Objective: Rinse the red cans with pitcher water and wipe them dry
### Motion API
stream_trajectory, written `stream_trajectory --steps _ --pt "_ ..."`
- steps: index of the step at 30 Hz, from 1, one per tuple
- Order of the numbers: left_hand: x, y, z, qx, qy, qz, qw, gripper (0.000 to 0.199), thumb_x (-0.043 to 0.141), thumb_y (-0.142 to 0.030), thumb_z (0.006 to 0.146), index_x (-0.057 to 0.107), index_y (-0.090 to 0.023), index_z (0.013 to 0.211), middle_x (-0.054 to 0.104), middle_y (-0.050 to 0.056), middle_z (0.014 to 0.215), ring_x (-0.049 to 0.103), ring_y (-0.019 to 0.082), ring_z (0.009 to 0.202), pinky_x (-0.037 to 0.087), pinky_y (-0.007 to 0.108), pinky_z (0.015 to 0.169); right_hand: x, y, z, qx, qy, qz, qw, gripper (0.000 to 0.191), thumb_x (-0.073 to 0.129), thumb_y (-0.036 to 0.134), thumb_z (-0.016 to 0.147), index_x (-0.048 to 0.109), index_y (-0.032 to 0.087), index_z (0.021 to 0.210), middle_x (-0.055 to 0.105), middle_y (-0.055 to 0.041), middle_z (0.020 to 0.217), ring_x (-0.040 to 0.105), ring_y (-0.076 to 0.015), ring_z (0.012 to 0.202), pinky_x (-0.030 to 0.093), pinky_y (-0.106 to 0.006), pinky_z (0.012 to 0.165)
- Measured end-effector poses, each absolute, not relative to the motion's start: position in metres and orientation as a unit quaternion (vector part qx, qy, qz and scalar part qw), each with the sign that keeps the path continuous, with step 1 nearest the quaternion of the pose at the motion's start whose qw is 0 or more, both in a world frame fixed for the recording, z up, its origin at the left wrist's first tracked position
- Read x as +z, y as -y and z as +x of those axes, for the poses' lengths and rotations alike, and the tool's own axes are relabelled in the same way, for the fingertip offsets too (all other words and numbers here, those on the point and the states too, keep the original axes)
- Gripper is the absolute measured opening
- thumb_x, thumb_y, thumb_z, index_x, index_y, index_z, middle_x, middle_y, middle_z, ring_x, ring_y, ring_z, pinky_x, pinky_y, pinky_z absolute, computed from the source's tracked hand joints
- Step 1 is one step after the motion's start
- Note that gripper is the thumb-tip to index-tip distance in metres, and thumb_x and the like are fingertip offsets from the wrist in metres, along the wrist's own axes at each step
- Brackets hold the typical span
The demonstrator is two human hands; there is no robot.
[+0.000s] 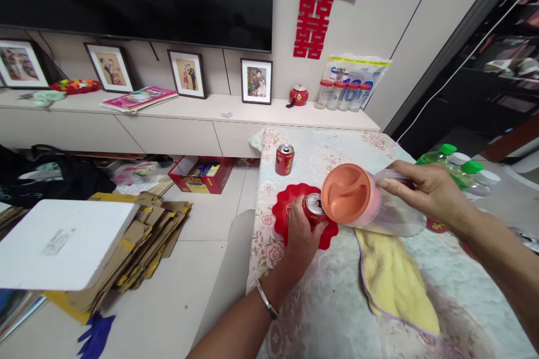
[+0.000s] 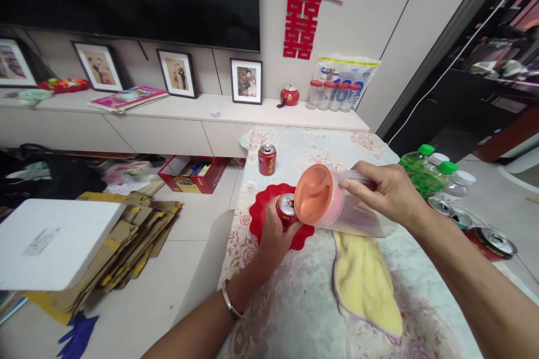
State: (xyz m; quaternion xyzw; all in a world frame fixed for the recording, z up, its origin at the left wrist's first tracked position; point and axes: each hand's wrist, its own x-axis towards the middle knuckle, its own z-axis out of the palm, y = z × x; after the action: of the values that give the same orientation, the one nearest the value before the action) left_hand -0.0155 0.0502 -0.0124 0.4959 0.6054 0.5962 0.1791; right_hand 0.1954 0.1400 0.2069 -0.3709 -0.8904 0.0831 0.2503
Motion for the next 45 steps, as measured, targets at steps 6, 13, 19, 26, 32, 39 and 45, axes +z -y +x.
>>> stream_trajectory --steps 6,13,19,26,32,39,45 --pt "-0.013 -0.048 -0.017 0.594 -0.608 0.488 0.201 0.075 0.082 -0.019 0.079 0.049 -0.022 0.146 0.064 0.017 0.136 0.064 0.039 0.129 0.052 0.061 0.113 0.199 -0.137 0.197 0.146 0.858 -0.397 0.290 0.049 0.067 0.064 0.093 0.059 0.023 0.068 0.044 0.0030 0.055 0.040 -0.0133 0.052 0.031 -0.029 0.049" --pt "-0.017 -0.049 -0.019 0.591 -0.606 0.499 0.186 0.074 0.080 -0.020 0.080 0.046 -0.020 0.146 0.061 0.018 0.143 0.061 0.040 0.136 0.049 0.063 0.117 0.189 -0.145 0.207 0.208 0.779 -0.433 0.403 0.052 0.080 0.069 0.081 0.062 0.023 0.064 0.045 0.0029 0.059 0.039 -0.0142 0.058 0.030 -0.029 0.053" --pt "-0.015 -0.048 -0.023 0.591 -0.599 0.498 0.209 0.074 0.080 -0.025 0.083 0.043 -0.019 0.146 0.060 0.020 0.145 0.060 0.041 0.139 0.047 0.065 0.119 0.171 -0.162 0.221 0.245 0.680 -0.445 0.528 0.045 0.081 0.059 0.083 0.058 0.024 0.063 0.042 0.0045 0.058 0.038 -0.0144 0.056 0.031 -0.030 0.053" --pt "-0.006 -0.042 -0.026 0.577 -0.611 0.489 0.233 0.073 0.080 -0.030 0.084 0.045 -0.020 0.147 0.061 0.019 0.145 0.061 0.040 0.139 0.048 0.065 0.118 0.146 -0.178 0.218 0.294 0.563 -0.417 0.650 0.044 0.083 0.056 0.078 0.058 0.023 0.063 0.037 0.0089 0.051 0.029 -0.0086 0.047 0.029 -0.026 0.047" --pt "-0.001 -0.042 -0.022 0.578 -0.619 0.475 0.240 0.067 0.076 -0.027 0.083 0.047 -0.021 0.143 0.063 0.017 0.143 0.061 0.039 0.138 0.048 0.063 0.119 0.131 -0.185 0.210 0.330 0.495 -0.391 0.703 0.050 0.091 0.059 0.066 0.060 0.022 0.060 0.032 0.0106 0.045 0.025 -0.0056 0.044 0.022 -0.023 0.042" --pt "0.002 -0.042 -0.022 0.577 -0.620 0.460 0.266 0.069 0.076 -0.027 0.082 0.048 -0.020 0.144 0.062 0.018 0.144 0.059 0.040 0.140 0.045 0.064 0.120 0.122 -0.175 0.201 0.374 0.449 -0.377 0.719 0.057 0.097 0.055 0.060 0.052 0.021 0.055 0.033 0.0107 0.046 0.027 -0.0043 0.044 0.022 -0.020 0.041" --pt "0.006 -0.043 -0.026 0.587 -0.603 0.456 0.288 0.070 0.077 -0.022 0.079 0.048 -0.021 0.143 0.064 0.015 0.138 0.062 0.037 0.135 0.046 0.059 0.119 0.116 -0.164 0.198 0.378 0.424 -0.370 0.735 0.059 0.099 0.053 0.057 0.049 0.021 0.054 0.032 0.0109 0.048 0.028 -0.0041 0.044 0.022 -0.019 0.040"
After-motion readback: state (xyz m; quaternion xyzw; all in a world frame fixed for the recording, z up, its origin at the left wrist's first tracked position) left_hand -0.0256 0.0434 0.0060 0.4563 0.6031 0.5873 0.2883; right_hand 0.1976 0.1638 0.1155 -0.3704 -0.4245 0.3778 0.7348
